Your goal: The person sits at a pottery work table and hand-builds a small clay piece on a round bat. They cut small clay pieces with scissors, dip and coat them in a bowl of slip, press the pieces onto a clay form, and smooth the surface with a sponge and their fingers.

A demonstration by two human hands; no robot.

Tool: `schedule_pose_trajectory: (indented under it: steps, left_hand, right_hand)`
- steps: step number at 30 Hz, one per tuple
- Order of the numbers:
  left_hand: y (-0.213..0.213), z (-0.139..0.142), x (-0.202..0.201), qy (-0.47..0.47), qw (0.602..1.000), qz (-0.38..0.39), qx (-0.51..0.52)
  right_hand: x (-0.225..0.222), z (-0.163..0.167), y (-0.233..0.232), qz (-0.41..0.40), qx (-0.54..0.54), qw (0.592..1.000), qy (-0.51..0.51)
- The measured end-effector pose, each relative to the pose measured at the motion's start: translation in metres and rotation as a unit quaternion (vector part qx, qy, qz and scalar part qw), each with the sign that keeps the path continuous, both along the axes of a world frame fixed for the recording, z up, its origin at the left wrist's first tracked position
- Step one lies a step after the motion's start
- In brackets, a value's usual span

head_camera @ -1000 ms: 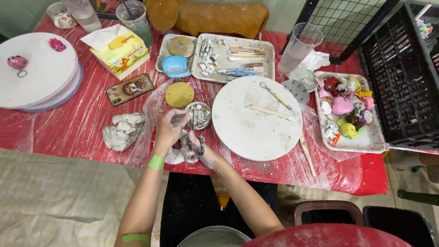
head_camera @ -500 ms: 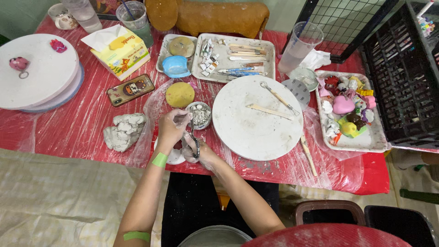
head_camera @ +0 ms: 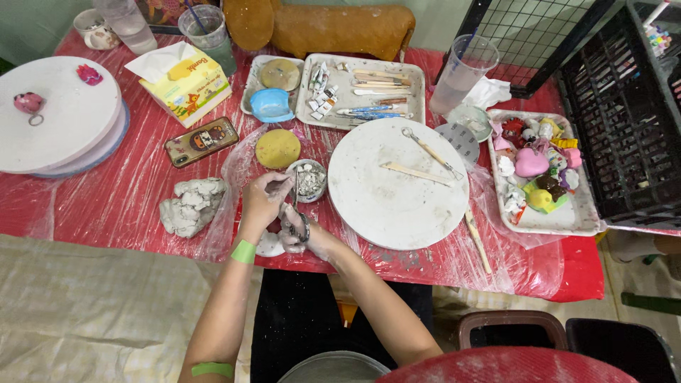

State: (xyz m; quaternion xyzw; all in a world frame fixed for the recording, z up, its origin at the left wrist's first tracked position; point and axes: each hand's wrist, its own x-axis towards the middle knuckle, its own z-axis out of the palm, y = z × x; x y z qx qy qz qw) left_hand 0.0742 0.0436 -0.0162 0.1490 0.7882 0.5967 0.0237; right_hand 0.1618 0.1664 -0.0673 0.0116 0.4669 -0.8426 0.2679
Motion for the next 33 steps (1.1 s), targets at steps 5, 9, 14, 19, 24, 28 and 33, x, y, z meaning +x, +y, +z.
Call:
schedule_pose_trajectory:
  steps: [5, 9, 14, 19, 24, 28, 33]
  left_hand:
    - [0.003, 0.001, 0.000, 0.011, 0.999, 0.028, -0.040]
    - [0.004, 0.004, 0.002, 0.031, 0.998, 0.026, -0.056]
    - [-0.002, 0.008, 0.006, 0.024, 0.999, -0.003, -0.021]
    - [-0.008, 0.011, 0.009, 0.044, 0.997, -0.020, -0.052]
    - [-0.008, 0.005, 0.005, 0.068, 0.996, -0.051, 0.006]
    - [-0.003, -0.002, 0.002, 0.003, 0.995, -0.043, 0.087]
    - [-0.002, 0.000, 0.001, 0.001, 0.997, -0.029, 0.075]
  right_hand:
    - [0.005, -0.001, -0.002, -0.042, 0.051, 0.998, 0.023]
    - [0.011, 0.005, 0.000, -0.032, 0.023, 0.999, 0.034]
    - [0.011, 0.017, 0.002, -0.002, -0.028, 1.000, 0.013]
    - [0.007, 0.024, 0.003, 0.006, -0.005, 1.000, 0.027]
    - [0.007, 0.015, 0.001, 0.002, -0.024, 0.999, 0.036]
    - [0.007, 0.003, 0.000, -0.009, -0.032, 0.999, 0.040]
    - [0.006, -0.006, 0.000, -0.014, -0.050, 0.999, 0.017]
